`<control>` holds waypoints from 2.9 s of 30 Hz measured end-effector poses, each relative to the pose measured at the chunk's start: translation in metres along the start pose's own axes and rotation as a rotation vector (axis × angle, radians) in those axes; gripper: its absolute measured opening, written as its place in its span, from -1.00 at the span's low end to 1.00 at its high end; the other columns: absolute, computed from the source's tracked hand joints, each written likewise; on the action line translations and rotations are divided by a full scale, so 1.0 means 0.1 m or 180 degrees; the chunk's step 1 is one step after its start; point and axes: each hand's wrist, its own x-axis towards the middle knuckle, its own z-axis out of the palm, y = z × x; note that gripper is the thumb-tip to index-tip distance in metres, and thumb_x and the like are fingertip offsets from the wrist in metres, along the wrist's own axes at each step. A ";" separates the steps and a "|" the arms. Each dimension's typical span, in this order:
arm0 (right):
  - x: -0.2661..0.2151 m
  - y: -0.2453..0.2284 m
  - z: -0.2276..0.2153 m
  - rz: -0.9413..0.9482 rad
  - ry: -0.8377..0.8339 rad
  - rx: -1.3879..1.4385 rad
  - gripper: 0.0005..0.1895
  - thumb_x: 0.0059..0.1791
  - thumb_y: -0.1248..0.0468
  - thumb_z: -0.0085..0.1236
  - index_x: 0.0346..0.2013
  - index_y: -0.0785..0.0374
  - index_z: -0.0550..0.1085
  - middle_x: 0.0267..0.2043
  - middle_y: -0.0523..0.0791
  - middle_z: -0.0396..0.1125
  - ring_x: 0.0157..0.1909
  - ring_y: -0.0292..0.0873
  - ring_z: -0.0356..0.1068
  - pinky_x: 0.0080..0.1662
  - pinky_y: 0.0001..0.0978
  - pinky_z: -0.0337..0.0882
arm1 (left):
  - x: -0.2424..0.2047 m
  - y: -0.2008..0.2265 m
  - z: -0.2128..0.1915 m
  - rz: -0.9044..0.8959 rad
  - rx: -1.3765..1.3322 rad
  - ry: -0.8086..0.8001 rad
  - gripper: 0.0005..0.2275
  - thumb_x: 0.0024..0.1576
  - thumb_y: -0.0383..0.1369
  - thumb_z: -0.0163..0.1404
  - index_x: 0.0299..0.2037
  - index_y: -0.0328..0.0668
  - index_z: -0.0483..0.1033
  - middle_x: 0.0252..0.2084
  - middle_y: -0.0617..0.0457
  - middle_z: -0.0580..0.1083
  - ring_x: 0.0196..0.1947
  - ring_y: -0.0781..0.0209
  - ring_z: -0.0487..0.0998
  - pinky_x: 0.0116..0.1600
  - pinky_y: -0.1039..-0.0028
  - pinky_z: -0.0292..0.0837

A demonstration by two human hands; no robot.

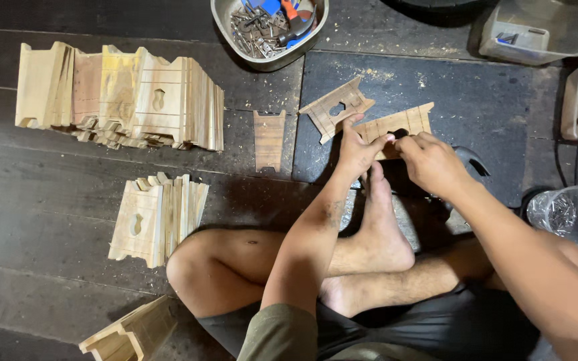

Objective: The person assembles small wooden structures by hand, joining precut wooden panels together and securing them with a hammer and small nails.

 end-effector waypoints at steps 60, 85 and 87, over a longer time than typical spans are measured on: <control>-0.80 -1.08 -0.76 0.1841 0.1250 0.1105 -0.36 -0.07 0.43 0.29 0.34 0.28 0.49 -0.35 0.21 0.43 -0.21 0.33 0.49 -0.21 0.00 0.45 | -0.25 0.40 -0.11 -0.0168 0.0556 -0.0101 -0.36 -0.07 -0.16 0.31 0.22 0.06 0.29 0.09 -0.34 0.52 0.20 -0.25 0.52 0.25 0.09 0.48; -0.73 -0.82 -0.54 0.2235 -0.0545 0.0462 -0.27 -0.04 0.21 0.11 0.45 -0.10 0.22 -0.28 0.21 0.50 -0.20 0.34 0.54 -0.12 0.20 0.51 | -0.03 0.07 -0.05 -0.0062 0.0334 -0.0059 -0.28 -0.18 -0.10 0.39 0.21 0.08 0.34 0.03 -0.18 0.56 0.07 -0.09 0.60 0.10 0.24 0.59; -0.63 -0.95 -0.79 0.2122 0.0267 0.0847 -0.45 -0.05 0.25 0.12 0.27 0.01 0.43 -0.12 0.14 0.52 -0.07 0.24 0.53 -0.06 0.07 0.51 | -0.07 0.04 -0.09 0.0032 0.0425 0.0073 -0.34 -0.11 -0.16 0.36 0.20 0.08 0.33 0.05 -0.21 0.56 0.12 -0.12 0.57 0.15 0.20 0.54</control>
